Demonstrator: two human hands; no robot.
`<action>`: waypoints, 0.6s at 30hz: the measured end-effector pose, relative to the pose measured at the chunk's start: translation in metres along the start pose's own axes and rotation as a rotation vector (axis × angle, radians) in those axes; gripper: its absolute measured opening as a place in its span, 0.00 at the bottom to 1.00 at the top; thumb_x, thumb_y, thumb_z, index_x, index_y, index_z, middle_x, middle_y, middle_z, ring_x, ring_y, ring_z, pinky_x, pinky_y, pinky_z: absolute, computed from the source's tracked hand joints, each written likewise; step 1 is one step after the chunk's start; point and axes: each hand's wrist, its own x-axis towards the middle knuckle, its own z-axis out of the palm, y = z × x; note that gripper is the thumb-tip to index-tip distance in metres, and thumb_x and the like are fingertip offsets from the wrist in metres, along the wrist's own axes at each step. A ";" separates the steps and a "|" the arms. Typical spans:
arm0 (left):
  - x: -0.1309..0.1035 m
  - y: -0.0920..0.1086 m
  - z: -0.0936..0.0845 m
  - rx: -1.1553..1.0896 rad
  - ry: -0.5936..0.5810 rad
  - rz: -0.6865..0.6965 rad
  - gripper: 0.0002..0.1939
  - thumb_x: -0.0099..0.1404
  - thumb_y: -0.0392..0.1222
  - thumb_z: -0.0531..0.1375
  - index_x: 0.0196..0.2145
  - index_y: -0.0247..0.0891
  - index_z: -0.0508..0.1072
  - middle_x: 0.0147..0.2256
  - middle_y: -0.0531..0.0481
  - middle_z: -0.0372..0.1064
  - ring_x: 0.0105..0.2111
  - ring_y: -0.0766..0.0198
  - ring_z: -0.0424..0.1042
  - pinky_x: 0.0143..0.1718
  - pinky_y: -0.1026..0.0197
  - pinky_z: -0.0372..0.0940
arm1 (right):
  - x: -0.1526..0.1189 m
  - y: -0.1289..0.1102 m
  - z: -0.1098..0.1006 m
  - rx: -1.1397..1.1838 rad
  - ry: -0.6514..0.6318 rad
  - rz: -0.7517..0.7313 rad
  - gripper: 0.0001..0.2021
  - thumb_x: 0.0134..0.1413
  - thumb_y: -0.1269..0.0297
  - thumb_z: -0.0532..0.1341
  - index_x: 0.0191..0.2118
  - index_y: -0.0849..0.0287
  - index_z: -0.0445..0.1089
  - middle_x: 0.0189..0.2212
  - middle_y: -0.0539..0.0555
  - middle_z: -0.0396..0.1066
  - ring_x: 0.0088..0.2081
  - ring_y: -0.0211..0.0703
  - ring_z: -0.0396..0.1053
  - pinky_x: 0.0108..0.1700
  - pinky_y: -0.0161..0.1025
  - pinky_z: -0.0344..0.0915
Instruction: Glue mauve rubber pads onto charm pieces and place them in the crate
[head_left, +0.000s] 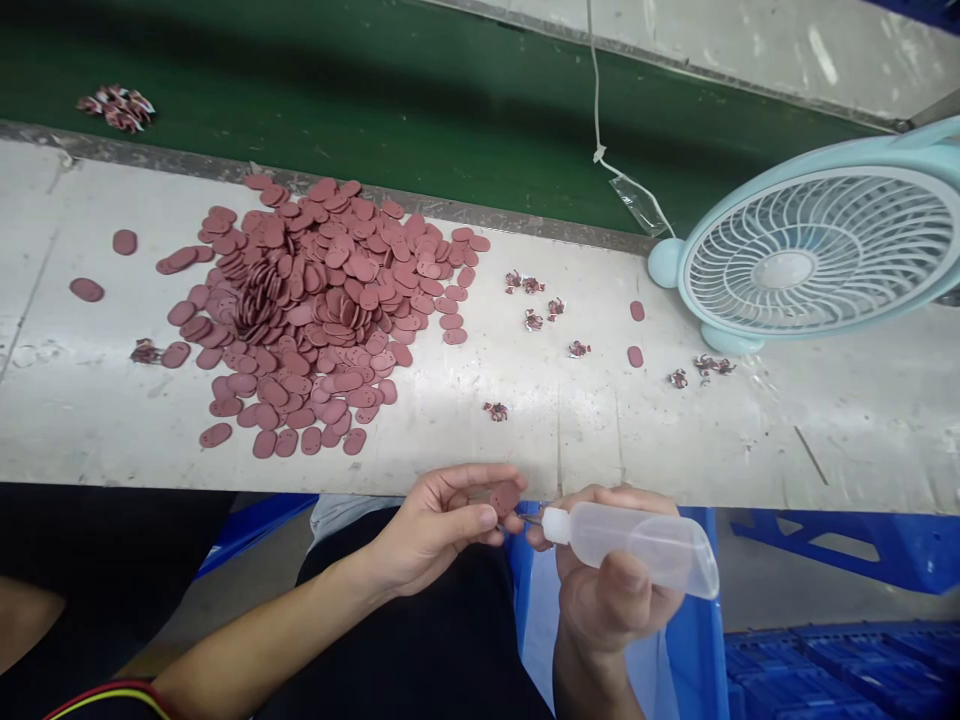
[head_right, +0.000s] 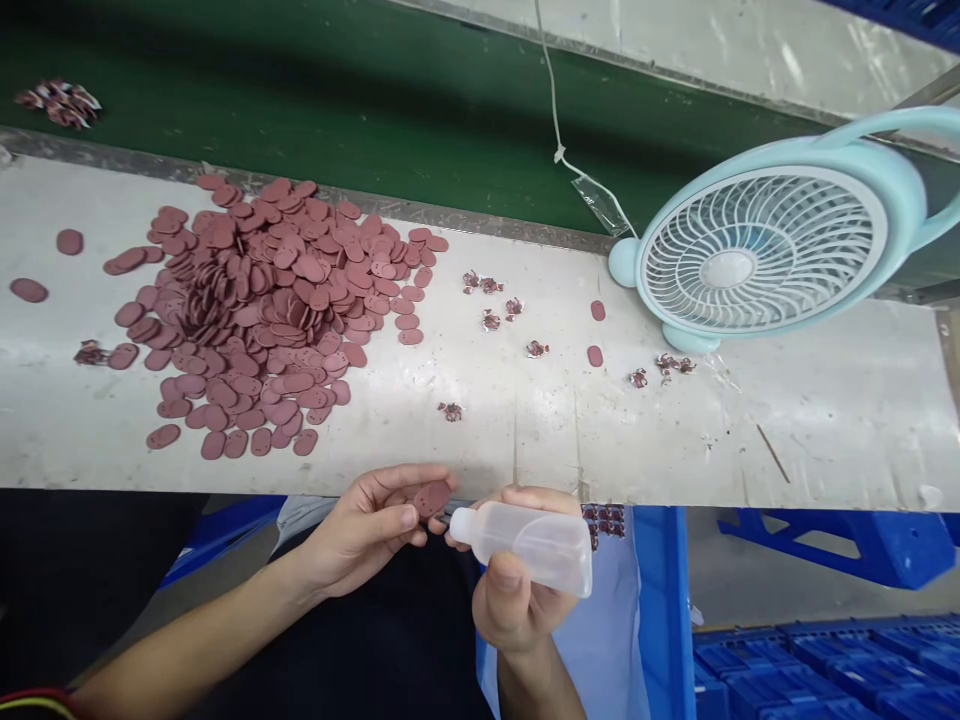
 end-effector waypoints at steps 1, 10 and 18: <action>0.000 -0.001 0.000 0.006 0.000 -0.002 0.19 0.59 0.37 0.72 0.49 0.40 0.82 0.49 0.41 0.81 0.37 0.61 0.82 0.35 0.68 0.74 | -0.001 0.001 0.001 -0.007 -0.001 -0.015 0.15 0.57 0.51 0.67 0.45 0.52 0.72 0.23 0.48 0.75 0.19 0.49 0.72 0.18 0.44 0.70; 0.000 -0.001 -0.001 0.039 0.001 0.050 0.17 0.58 0.40 0.73 0.47 0.40 0.83 0.47 0.41 0.82 0.42 0.58 0.82 0.42 0.63 0.74 | -0.004 0.001 0.006 -0.099 0.057 -0.092 0.14 0.57 0.54 0.67 0.45 0.53 0.72 0.25 0.48 0.77 0.21 0.50 0.74 0.20 0.47 0.71; -0.001 -0.003 -0.002 0.030 0.000 0.047 0.17 0.57 0.41 0.74 0.46 0.41 0.83 0.47 0.42 0.82 0.44 0.57 0.82 0.45 0.60 0.74 | -0.009 0.004 0.000 -0.120 -0.025 0.015 0.14 0.56 0.49 0.65 0.43 0.51 0.71 0.27 0.51 0.75 0.24 0.56 0.74 0.25 0.53 0.70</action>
